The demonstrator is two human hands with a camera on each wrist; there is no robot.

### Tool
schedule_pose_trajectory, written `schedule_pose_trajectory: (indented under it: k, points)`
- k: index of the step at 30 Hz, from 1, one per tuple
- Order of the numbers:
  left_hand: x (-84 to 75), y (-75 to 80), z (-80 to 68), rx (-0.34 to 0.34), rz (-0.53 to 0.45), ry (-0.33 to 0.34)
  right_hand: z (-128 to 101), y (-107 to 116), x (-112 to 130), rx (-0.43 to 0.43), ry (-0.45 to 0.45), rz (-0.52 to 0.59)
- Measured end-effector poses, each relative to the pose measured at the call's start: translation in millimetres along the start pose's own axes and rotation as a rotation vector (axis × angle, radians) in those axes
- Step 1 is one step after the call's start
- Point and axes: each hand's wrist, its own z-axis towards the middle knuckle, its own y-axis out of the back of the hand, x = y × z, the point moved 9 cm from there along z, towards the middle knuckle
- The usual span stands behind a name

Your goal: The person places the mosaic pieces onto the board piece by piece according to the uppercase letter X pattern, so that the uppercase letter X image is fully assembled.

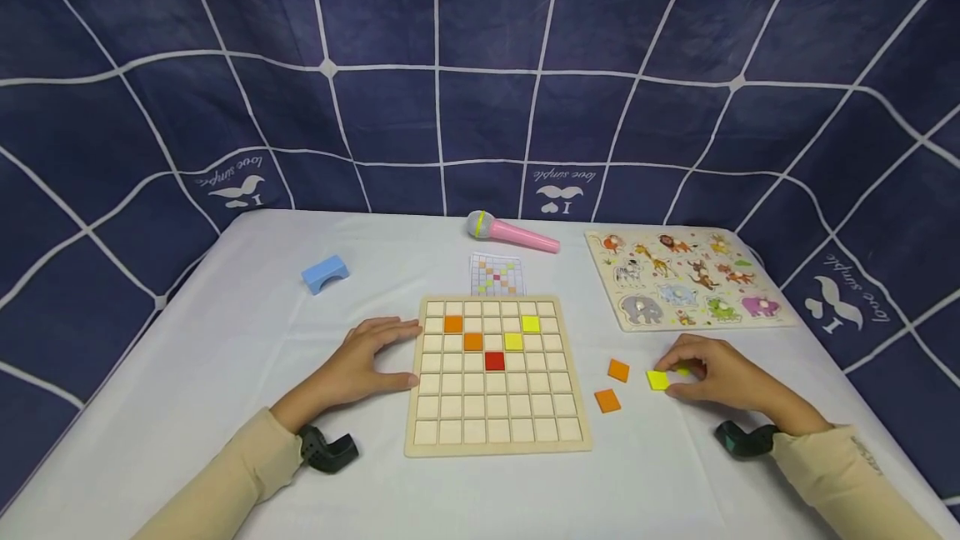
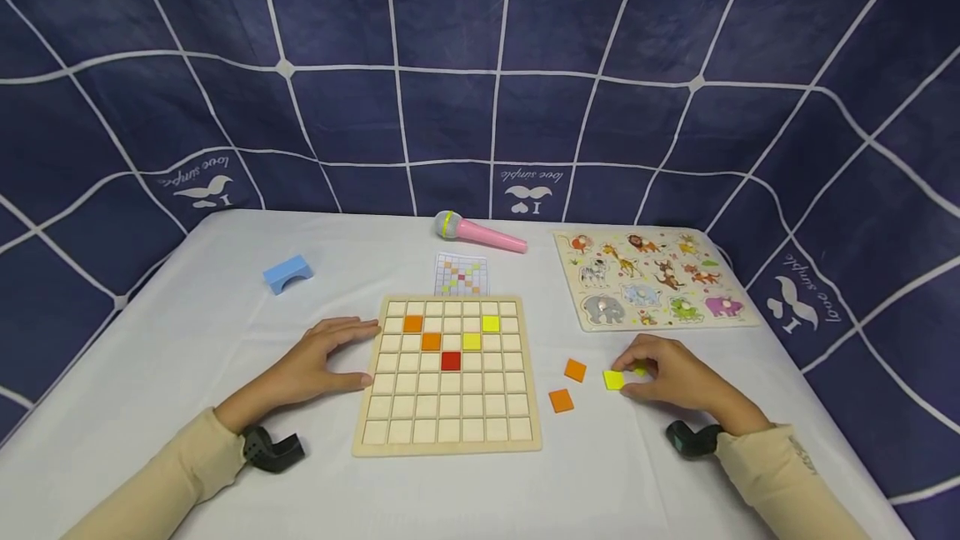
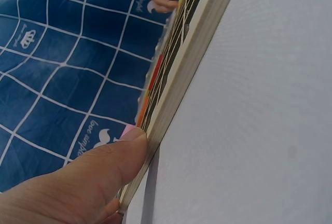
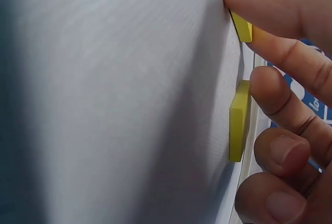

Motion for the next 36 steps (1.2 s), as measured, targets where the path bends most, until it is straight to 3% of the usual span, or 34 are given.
schedule_pose_trajectory:
  k: [10, 18, 36]
  points:
    - [0.1, 0.4, -1.1, -0.007, -0.005, -0.010, 9.6, -2.3, 14.9, -0.010, 0.046, -0.003]
    - [0.2, -0.6, -2.3, -0.004, -0.006, 0.000, 20.6, -12.0, 25.5, 0.013, 0.022, 0.016]
    - [-3.5, -1.5, -5.4, -0.027, -0.005, -0.037, 47.9, -37.5, 57.2, 0.014, 0.091, 0.087]
